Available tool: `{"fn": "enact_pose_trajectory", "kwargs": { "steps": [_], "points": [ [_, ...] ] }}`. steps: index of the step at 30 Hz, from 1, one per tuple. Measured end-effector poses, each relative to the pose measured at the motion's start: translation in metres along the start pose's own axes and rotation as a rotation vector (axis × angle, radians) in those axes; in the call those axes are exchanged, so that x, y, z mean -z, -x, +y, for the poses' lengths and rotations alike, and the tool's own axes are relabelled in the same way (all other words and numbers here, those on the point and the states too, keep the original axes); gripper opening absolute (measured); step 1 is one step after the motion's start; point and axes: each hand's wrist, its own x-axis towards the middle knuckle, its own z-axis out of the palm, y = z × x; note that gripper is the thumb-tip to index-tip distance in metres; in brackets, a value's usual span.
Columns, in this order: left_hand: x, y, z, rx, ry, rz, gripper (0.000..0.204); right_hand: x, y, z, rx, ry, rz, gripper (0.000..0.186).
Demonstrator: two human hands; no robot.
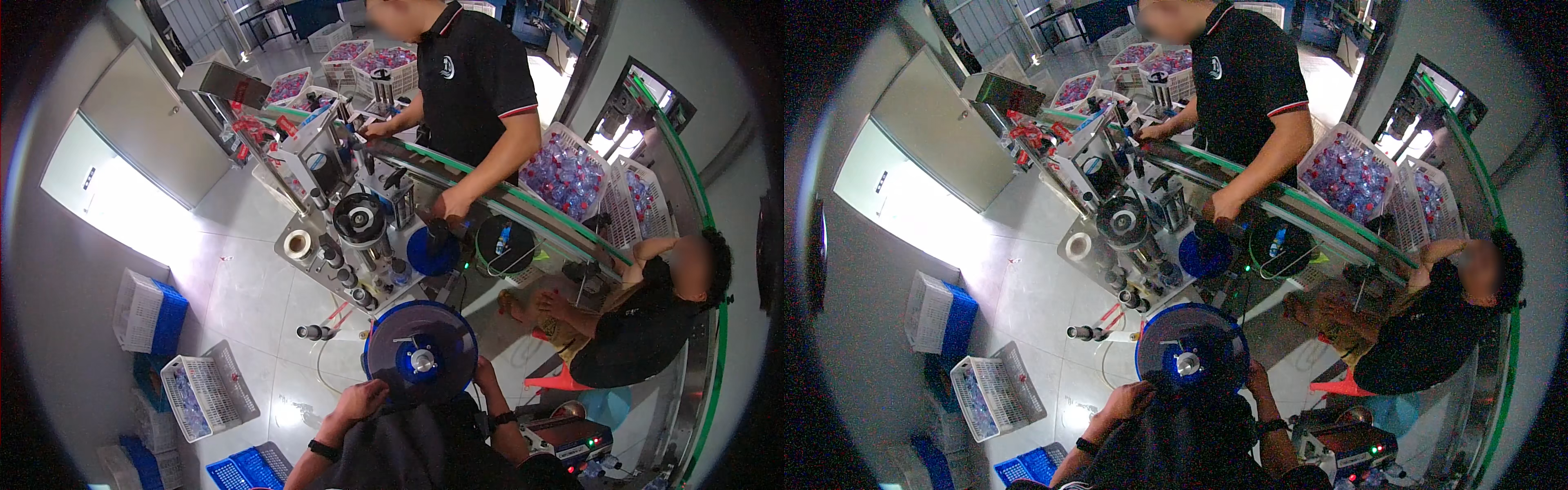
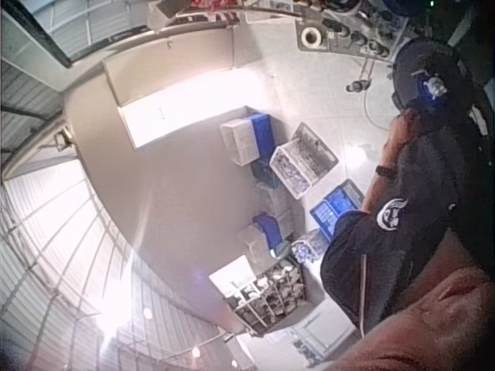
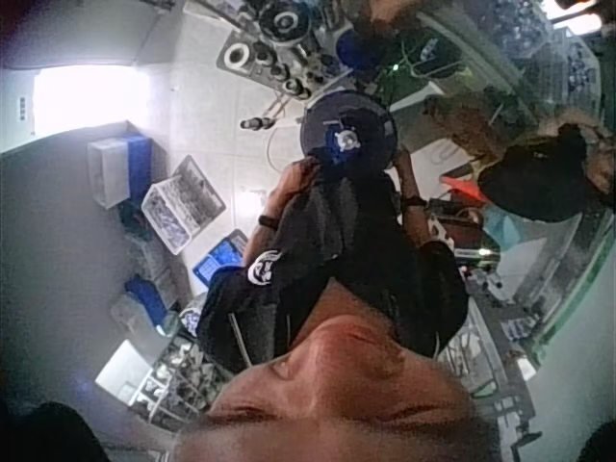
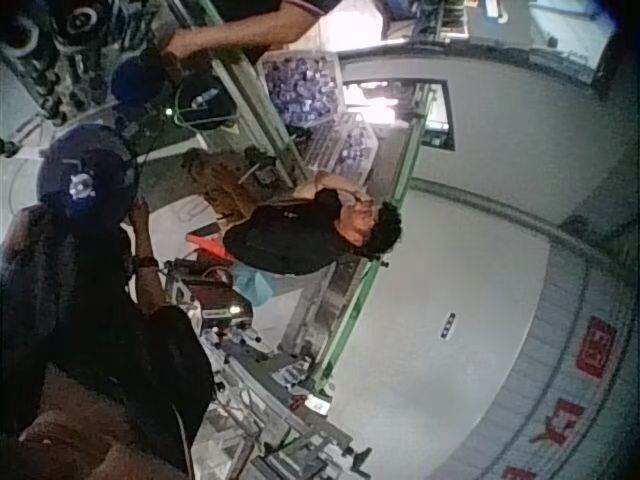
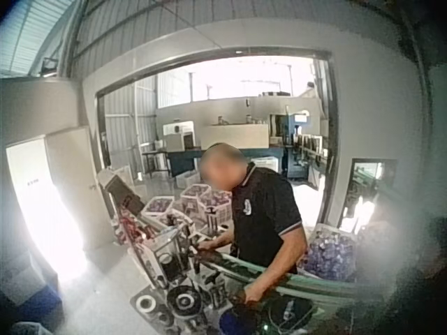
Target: Adjusting and reloading labels or components on an industrial bottling and labeling machine.
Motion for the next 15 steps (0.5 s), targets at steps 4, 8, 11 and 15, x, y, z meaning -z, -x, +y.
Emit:
{"fn": "enact_pose_trajectory", "kwargs": {
  "steps": [4, 8, 11, 15],
  "points": [
    [-0.001, 0.000, 0.001, -0.024, 0.000, -0.001, 0.020, -0.002, -0.001, 0.015, -0.022, -0.153, 0.014, 0.040],
    [-0.003, -0.002, -0.001, -0.036, 0.005, -0.006, 0.020, -0.003, -0.010, 0.042, 0.007, -0.043, 0.098, 0.036],
    [-0.003, 0.000, -0.005, -0.043, 0.010, 0.012, 0.020, -0.006, -0.011, 0.040, 0.049, -0.009, 0.101, 0.034],
    [0.000, 0.005, -0.006, -0.010, 0.015, 0.024, 0.021, -0.009, -0.007, 0.016, -0.090, -0.295, -0.003, 0.028]
  ]
}}
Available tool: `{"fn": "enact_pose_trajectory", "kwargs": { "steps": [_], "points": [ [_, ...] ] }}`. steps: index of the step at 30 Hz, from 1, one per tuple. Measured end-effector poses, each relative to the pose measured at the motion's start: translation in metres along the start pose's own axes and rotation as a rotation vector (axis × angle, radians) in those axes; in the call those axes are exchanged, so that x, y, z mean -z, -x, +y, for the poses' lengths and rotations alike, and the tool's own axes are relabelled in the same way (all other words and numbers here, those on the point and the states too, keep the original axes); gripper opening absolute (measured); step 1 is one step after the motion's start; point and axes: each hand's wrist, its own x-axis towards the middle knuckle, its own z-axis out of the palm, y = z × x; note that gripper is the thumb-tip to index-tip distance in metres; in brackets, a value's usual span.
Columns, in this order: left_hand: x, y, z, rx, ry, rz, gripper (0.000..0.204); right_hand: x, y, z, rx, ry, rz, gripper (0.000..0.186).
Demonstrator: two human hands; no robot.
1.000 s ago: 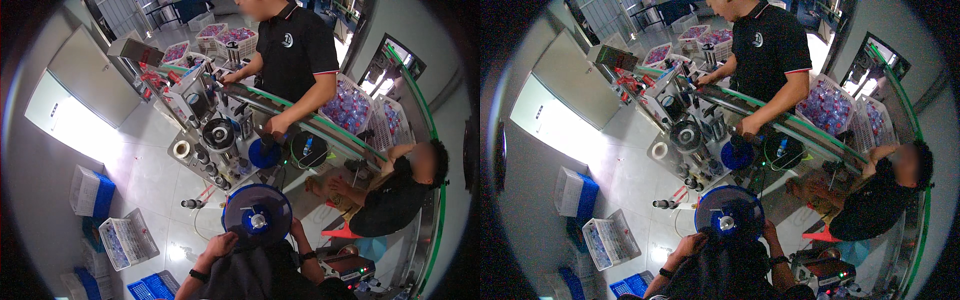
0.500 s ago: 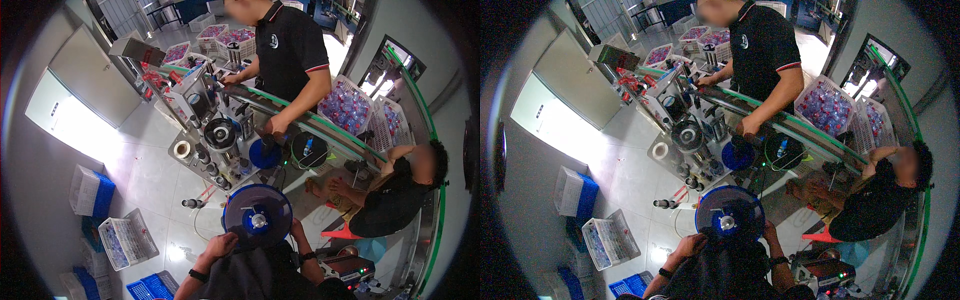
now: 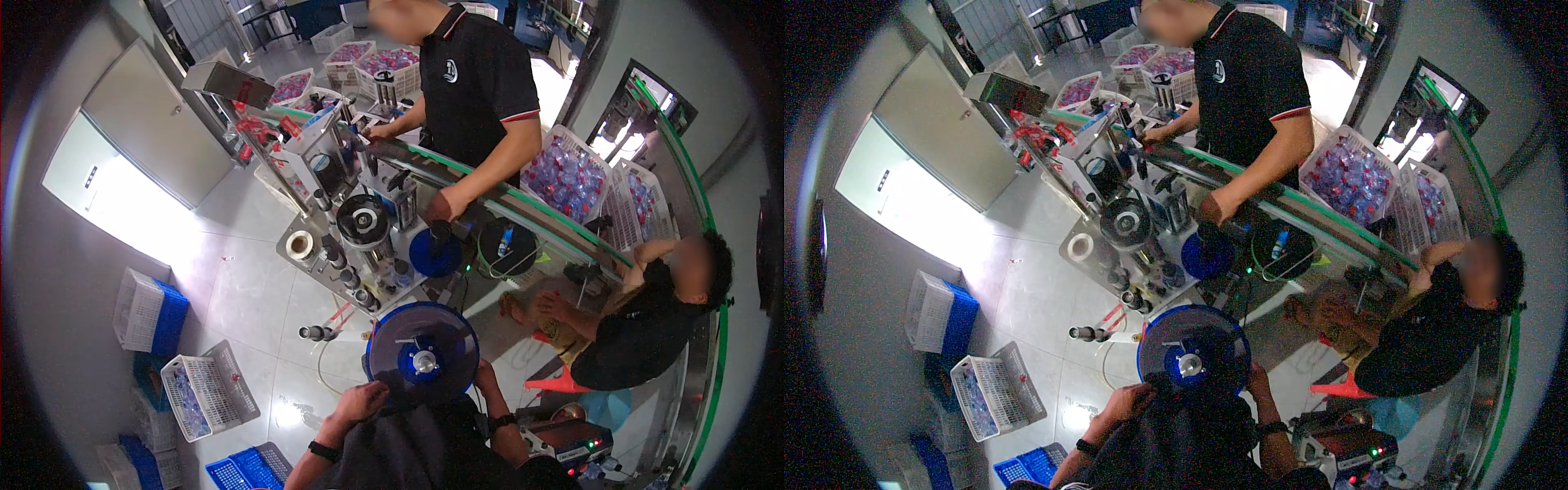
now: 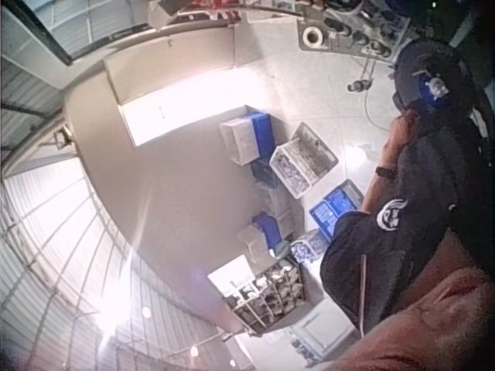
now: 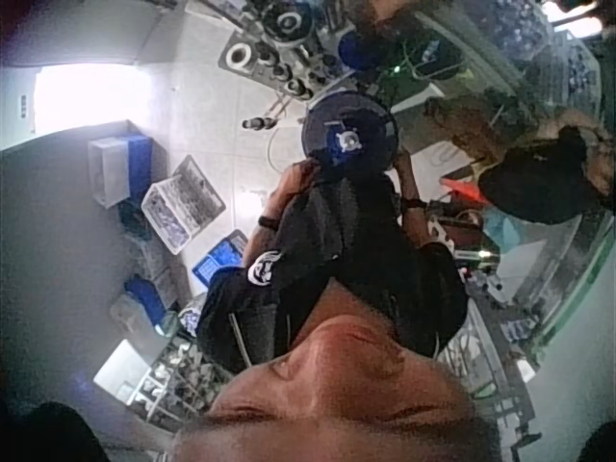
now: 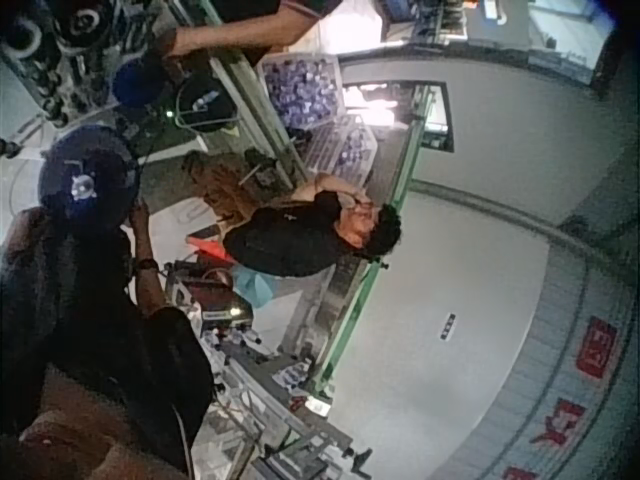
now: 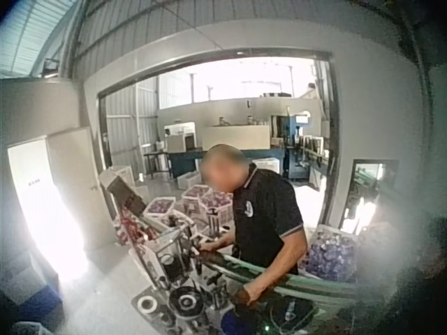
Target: Adjusting and reloading labels or components on an industrial bottling and labeling machine.
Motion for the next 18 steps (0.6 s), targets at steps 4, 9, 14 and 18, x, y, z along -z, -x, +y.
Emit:
{"fn": "enact_pose_trajectory", "kwargs": {
  "steps": [4, 9, 14, 18],
  "points": [
    [-0.004, -0.013, -0.005, 0.014, -0.013, -0.078, 0.023, 0.020, -0.015, 0.034, 0.238, 0.326, 0.132, 0.027],
    [-0.015, 0.013, -0.033, 0.042, -0.009, -0.013, 0.025, -0.009, 0.002, -0.022, 0.197, 0.471, -0.040, 0.027],
    [-0.006, -0.010, -0.018, -0.023, 0.015, -0.083, 0.026, 0.030, -0.029, 0.056, 0.297, 0.496, 0.159, 0.026],
    [-0.006, -0.002, -0.019, 0.040, -0.004, -0.052, 0.026, 0.006, -0.009, 0.008, 0.245, 0.075, 0.235, 0.026]
  ]
}}
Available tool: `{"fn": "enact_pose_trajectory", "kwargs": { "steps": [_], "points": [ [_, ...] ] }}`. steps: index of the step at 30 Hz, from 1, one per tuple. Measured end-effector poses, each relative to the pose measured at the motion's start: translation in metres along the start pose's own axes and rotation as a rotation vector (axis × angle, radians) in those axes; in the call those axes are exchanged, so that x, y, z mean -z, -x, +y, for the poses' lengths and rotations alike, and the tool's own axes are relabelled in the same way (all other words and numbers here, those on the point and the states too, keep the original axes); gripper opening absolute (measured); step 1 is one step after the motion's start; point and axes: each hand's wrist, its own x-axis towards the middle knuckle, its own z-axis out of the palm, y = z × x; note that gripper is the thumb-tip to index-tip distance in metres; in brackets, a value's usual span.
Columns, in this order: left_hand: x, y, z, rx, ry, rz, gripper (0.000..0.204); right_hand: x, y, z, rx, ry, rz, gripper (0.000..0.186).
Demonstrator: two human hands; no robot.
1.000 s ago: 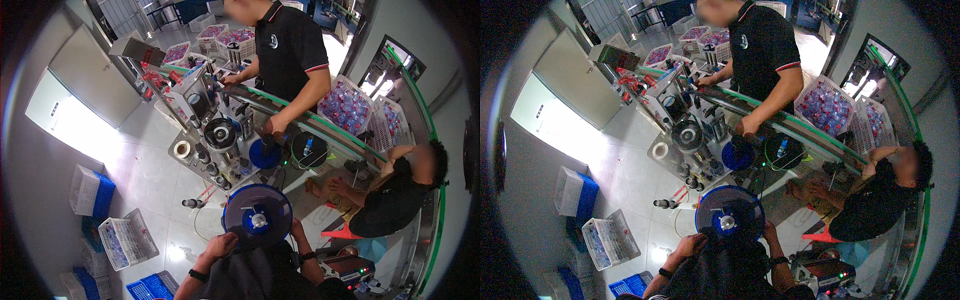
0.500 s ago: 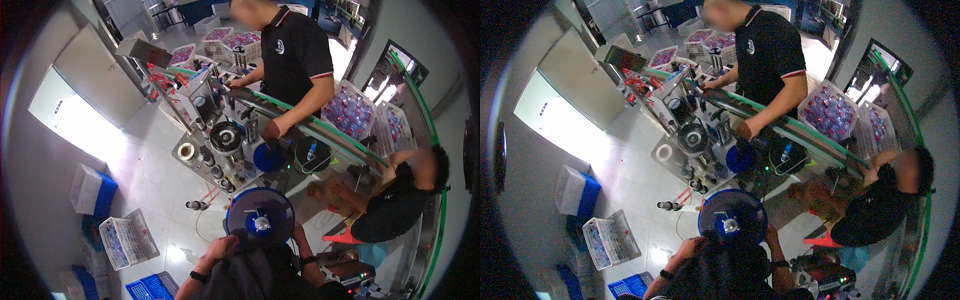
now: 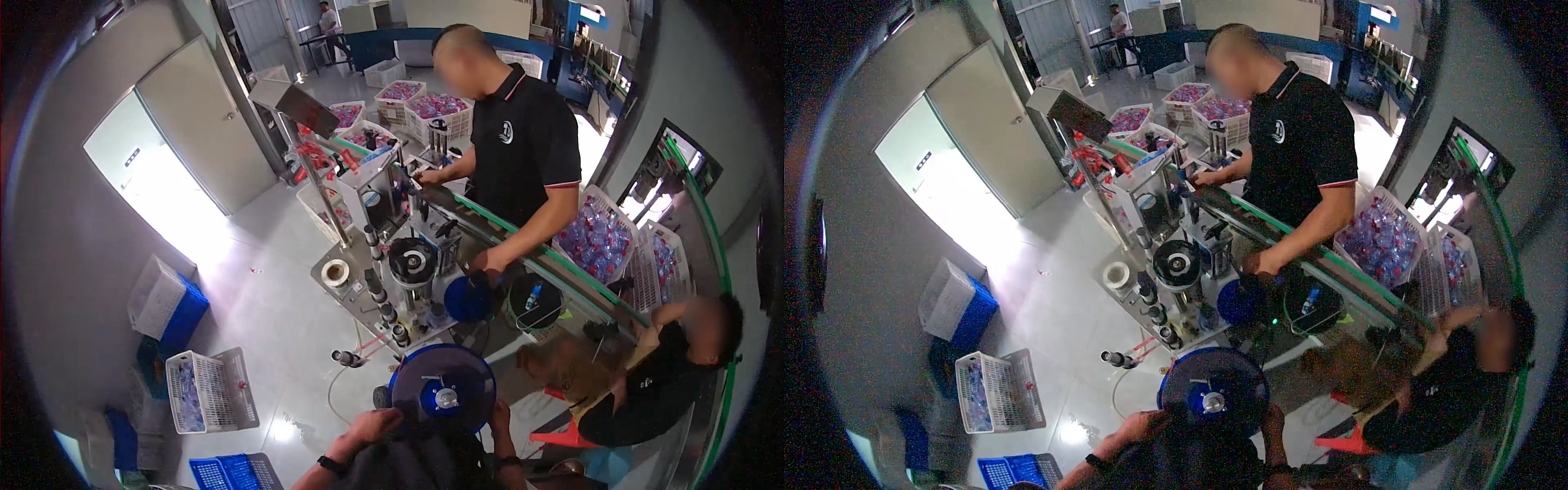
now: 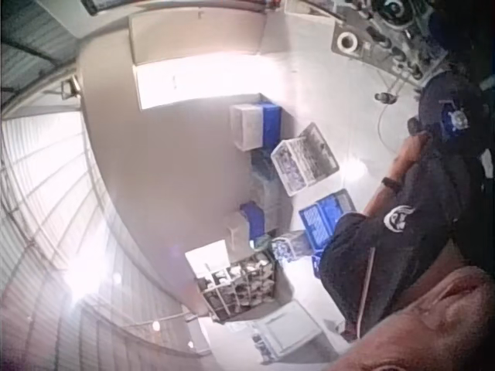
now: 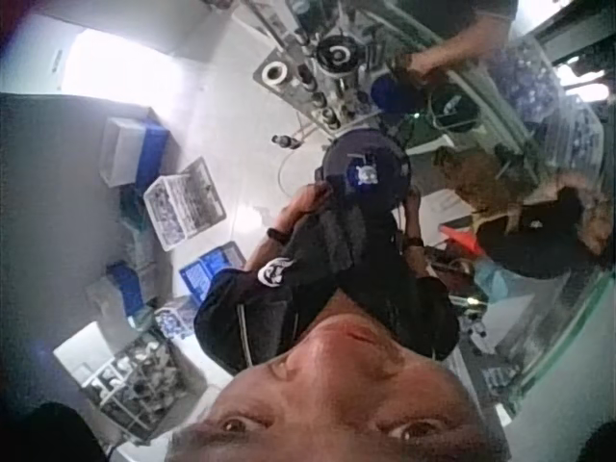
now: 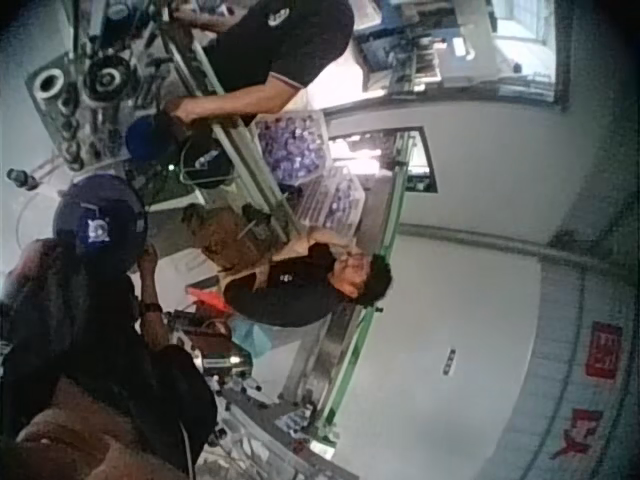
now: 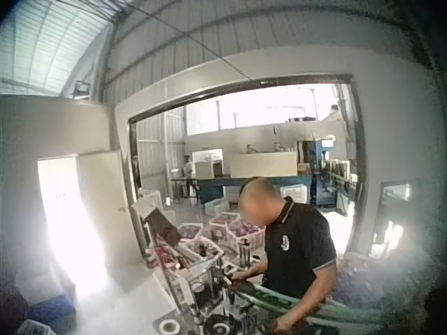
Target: Adjusting and reloading labels or components on an industrial bottling and labeling machine.
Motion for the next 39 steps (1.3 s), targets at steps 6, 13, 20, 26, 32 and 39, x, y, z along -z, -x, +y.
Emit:
{"fn": "enact_pose_trajectory", "kwargs": {
  "steps": [6, 13, 20, 26, 32, 39],
  "points": [
    [-0.011, 0.000, -0.011, 0.139, 0.014, 0.128, 0.028, -0.018, 0.017, -0.105, -0.374, -0.500, 0.133, 0.022],
    [0.004, -0.011, 0.000, 0.252, -0.004, 0.160, 0.033, -0.018, 0.010, -0.093, -0.042, -0.187, -0.014, 0.032],
    [0.009, -0.012, 0.007, 0.294, -0.005, 0.116, 0.036, -0.021, 0.021, -0.097, 0.040, -0.085, 0.101, 0.025],
    [-0.005, -0.009, 0.003, 0.319, 0.048, 0.133, 0.035, -0.026, 0.033, -0.116, -0.136, -0.362, 0.080, 0.036],
    [-0.004, -0.020, -0.005, 0.290, 0.075, 0.128, 0.031, -0.029, 0.032, -0.149, -0.052, -0.193, -0.009, 0.043],
    [-0.007, -0.021, -0.011, 0.249, 0.077, 0.223, 0.028, -0.042, 0.041, -0.159, -0.049, -0.129, 0.075, 0.040]
  ]
}}
